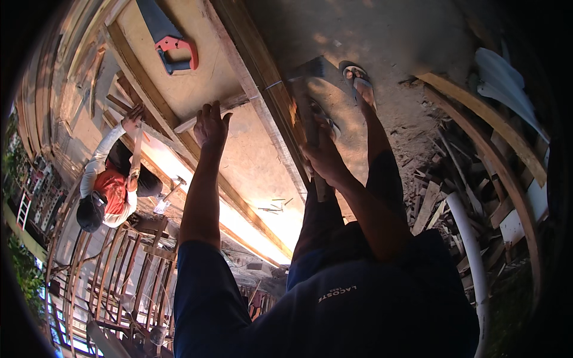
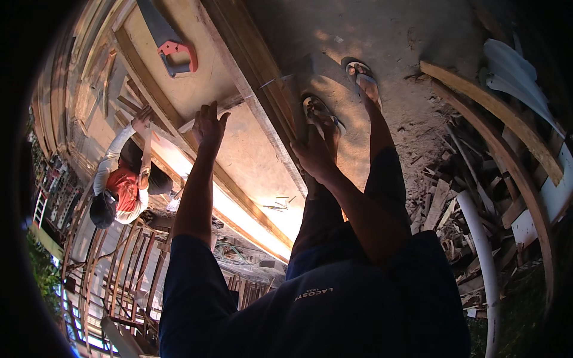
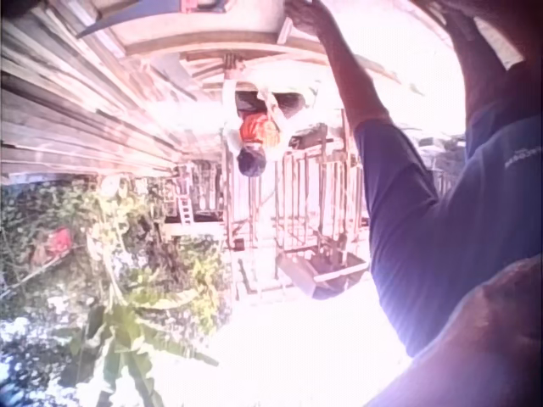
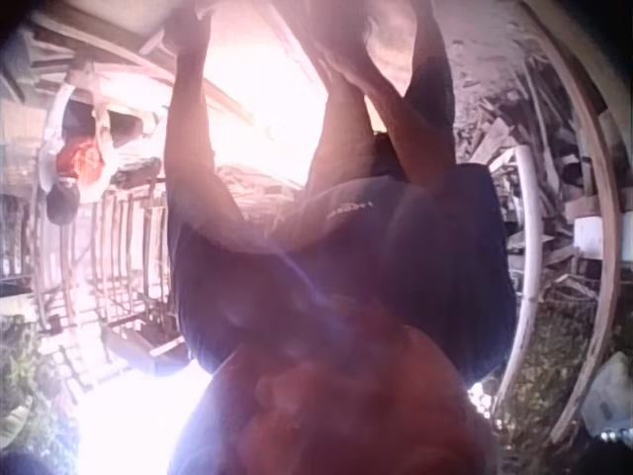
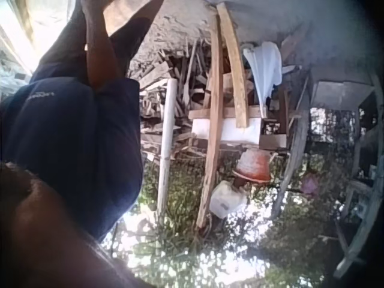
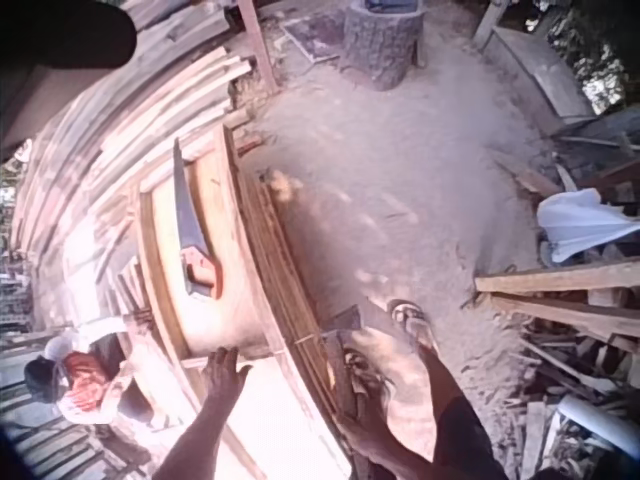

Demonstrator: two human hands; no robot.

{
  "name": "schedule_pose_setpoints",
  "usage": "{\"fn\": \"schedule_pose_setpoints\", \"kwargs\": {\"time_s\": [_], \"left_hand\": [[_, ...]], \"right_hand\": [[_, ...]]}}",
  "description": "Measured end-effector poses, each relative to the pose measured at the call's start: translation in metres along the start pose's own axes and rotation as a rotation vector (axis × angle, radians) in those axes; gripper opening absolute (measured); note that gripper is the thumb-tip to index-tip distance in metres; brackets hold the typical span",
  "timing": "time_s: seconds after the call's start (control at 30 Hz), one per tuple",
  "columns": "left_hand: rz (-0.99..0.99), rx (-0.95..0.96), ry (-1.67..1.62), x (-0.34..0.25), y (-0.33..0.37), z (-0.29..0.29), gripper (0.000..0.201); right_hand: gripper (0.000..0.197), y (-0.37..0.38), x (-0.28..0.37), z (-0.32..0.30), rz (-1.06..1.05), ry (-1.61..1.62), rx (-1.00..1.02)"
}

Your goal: The person measures wooden boards with a tape measure, marks them, and hammers nails into the wooden frame assembly at a construction site.

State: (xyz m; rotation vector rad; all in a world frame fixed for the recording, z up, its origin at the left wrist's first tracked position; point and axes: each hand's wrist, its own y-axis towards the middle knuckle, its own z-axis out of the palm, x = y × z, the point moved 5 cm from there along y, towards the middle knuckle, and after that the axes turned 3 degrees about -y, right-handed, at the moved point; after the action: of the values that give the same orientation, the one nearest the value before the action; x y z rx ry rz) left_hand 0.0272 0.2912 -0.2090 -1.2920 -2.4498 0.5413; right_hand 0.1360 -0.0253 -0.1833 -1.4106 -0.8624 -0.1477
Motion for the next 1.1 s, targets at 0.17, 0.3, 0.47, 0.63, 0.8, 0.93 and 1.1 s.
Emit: {"fn": "schedule_pose_setpoints", "kwargs": {"time_s": [0.17, 0.3, 0.47, 0.63, 0.8, 0.93, 1.1], "left_hand": [[0.237, 0.099, 0.121, 0.002, 0.028, 0.013, 0.02], [0.253, 0.192, 0.111, 0.0, 0.038, 0.014, 0.021], [0.36, 0.247, 0.154, -0.006, 0.049, 0.015, 0.025], [0.357, 0.231, 0.168, 0.003, 0.045, 0.021, 0.027], [0.413, 0.238, 0.155, -0.002, 0.056, 0.022, 0.026], [0.416, 0.246, 0.122, -0.002, 0.053, 0.021, 0.024], [0.393, 0.234, 0.081, 0.007, 0.048, 0.023, 0.022]], "right_hand": [[0.024, -0.004, 0.021, -0.023, 0.374, 0.057, 0.259], [0.02, 0.019, 0.038, -0.034, 0.219, 0.375, -0.134], [0.034, 0.0, -0.012, 0.009, 0.092, 0.061, 0.029], [0.008, 0.002, 0.032, -0.019, 0.231, 0.214, -0.006], [0.043, 0.003, 0.007, 0.005, 0.086, 0.49, -0.202], [0.046, -0.029, 0.005, 0.045, 0.334, 0.113, 0.221], [0.008, 0.025, 0.064, -0.035, 0.154, 0.329, -0.147]]}}
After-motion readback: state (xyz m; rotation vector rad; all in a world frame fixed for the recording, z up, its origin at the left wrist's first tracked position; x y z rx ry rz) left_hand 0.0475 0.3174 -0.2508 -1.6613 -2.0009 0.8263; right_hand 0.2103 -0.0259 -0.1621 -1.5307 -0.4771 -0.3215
